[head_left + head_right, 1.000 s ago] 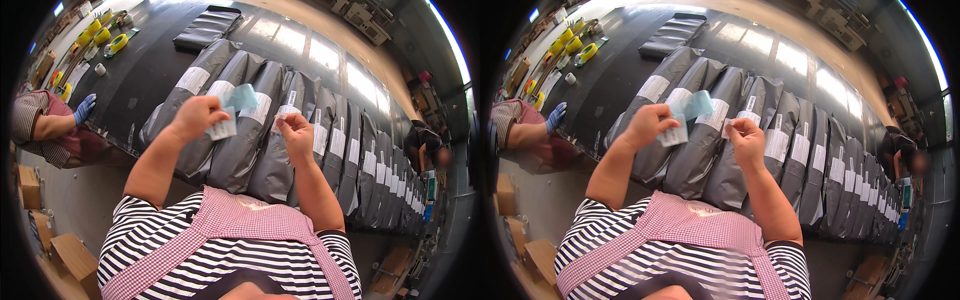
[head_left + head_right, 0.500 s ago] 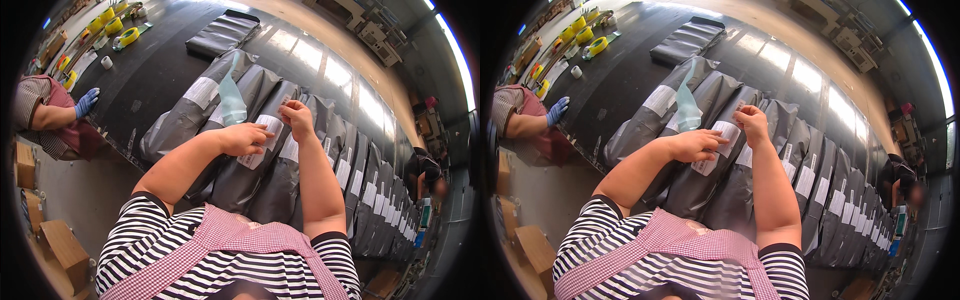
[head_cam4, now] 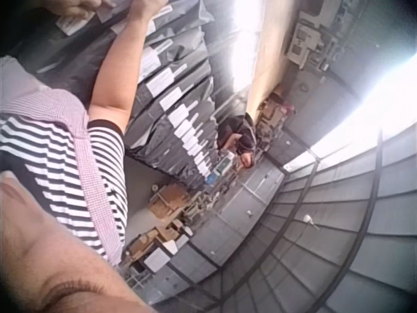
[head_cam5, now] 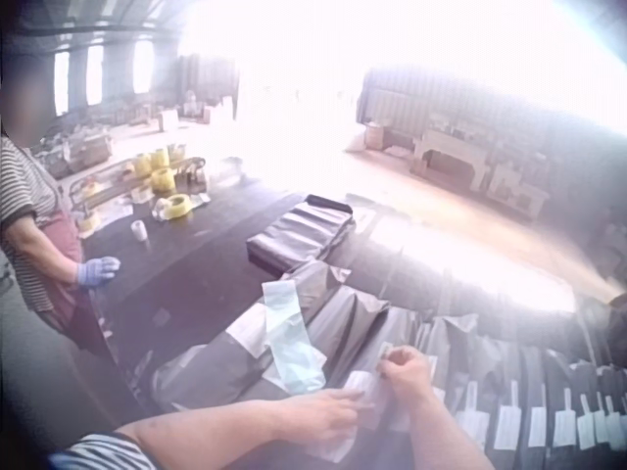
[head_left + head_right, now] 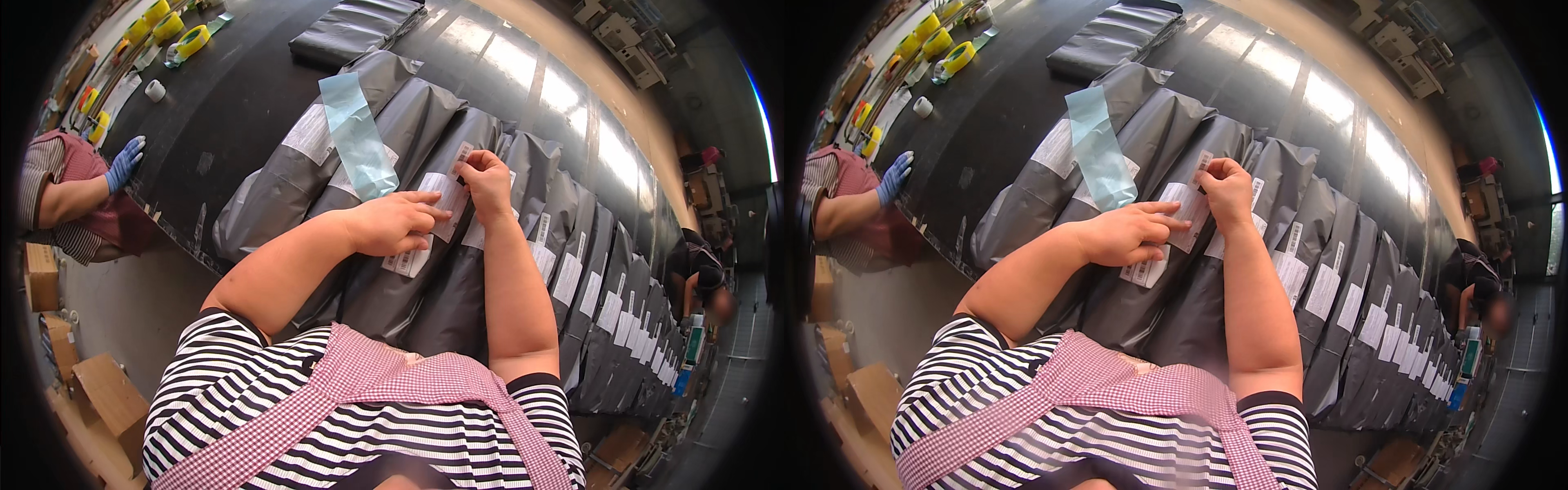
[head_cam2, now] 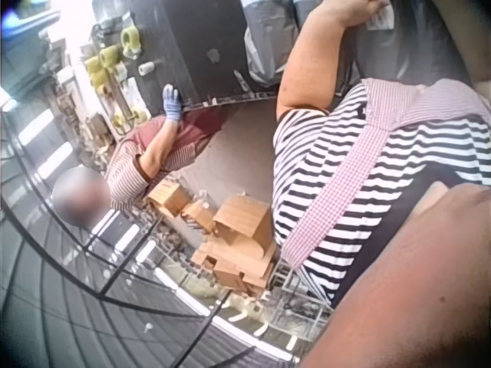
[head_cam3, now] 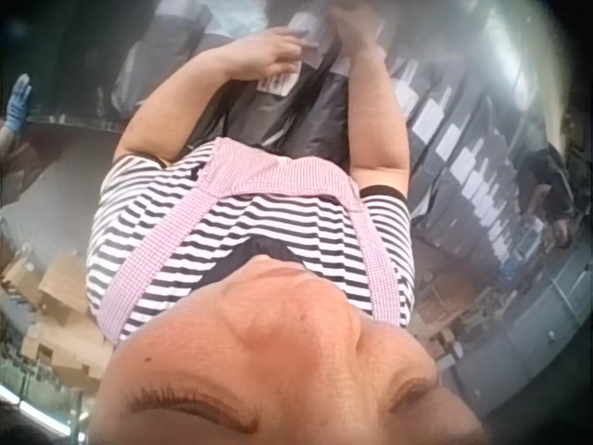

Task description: The person peels adhesive labels from a sheet and applies them to a row of black shipping packages on a long table.

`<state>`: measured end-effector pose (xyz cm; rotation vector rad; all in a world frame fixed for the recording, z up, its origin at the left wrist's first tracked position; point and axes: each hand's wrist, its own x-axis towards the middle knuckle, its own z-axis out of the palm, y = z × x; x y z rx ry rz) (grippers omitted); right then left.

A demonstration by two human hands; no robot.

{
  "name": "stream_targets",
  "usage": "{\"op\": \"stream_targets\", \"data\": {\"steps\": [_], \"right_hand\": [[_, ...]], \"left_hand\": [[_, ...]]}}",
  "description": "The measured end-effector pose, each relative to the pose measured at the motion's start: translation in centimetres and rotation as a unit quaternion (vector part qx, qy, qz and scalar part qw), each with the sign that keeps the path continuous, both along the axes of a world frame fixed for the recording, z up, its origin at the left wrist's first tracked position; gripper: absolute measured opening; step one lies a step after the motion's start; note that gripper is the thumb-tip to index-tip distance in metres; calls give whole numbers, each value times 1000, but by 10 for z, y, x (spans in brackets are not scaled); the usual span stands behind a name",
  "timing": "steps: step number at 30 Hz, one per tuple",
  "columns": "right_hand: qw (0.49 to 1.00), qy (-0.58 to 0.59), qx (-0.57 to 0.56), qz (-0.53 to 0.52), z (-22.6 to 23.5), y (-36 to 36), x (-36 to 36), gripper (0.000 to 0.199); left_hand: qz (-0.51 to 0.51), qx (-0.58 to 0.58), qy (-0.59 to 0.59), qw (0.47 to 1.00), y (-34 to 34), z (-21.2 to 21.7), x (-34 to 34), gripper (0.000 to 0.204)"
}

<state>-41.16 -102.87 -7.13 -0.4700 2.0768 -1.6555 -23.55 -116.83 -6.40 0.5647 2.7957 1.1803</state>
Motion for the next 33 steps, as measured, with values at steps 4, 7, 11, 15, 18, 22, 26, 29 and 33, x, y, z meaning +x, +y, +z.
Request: {"op": "stream_targets", "data": {"steps": [4, 7, 11, 15, 18, 22, 26, 29, 33], "right_hand": [[1000, 11, -5, -13, -7, 0, 0, 12], [999, 30, -18, -19, -14, 0, -2, 13], [998, 59, -10, -16, -20, 1, 1, 12], [994, 109, 24, 13, -16, 3, 4, 14], [989, 134, 54, 39, -7, 4, 2, 17], [985, 146, 81, 45, -5, 7, 4, 20], [975, 188, 119, 24, -5, 4, 5, 29], [946, 286, 150, -12, -7, 2, 2, 44], [935, 294, 185, -70, -7, -6, -28, 70]], "left_hand": [[0, 2, 9, 1000, 0, -1, -1, 23], [-1, 4, 7, 1000, 0, -1, -2, 23], [0, 13, 10, 1000, 0, -2, -1, 23], [1, 11, -2, 1000, 0, 1, -1, 23], [-5, 13, 0, 1000, 1, 1, -1, 23], [-15, 17, 13, 1000, 3, -2, -1, 23], [-8, 8, 7, 1000, 1, 1, -1, 24], [-5, 13, 2, 1000, 0, 0, -1, 24], [-7, 13, 8, 1000, 0, 0, -1, 24]]}}
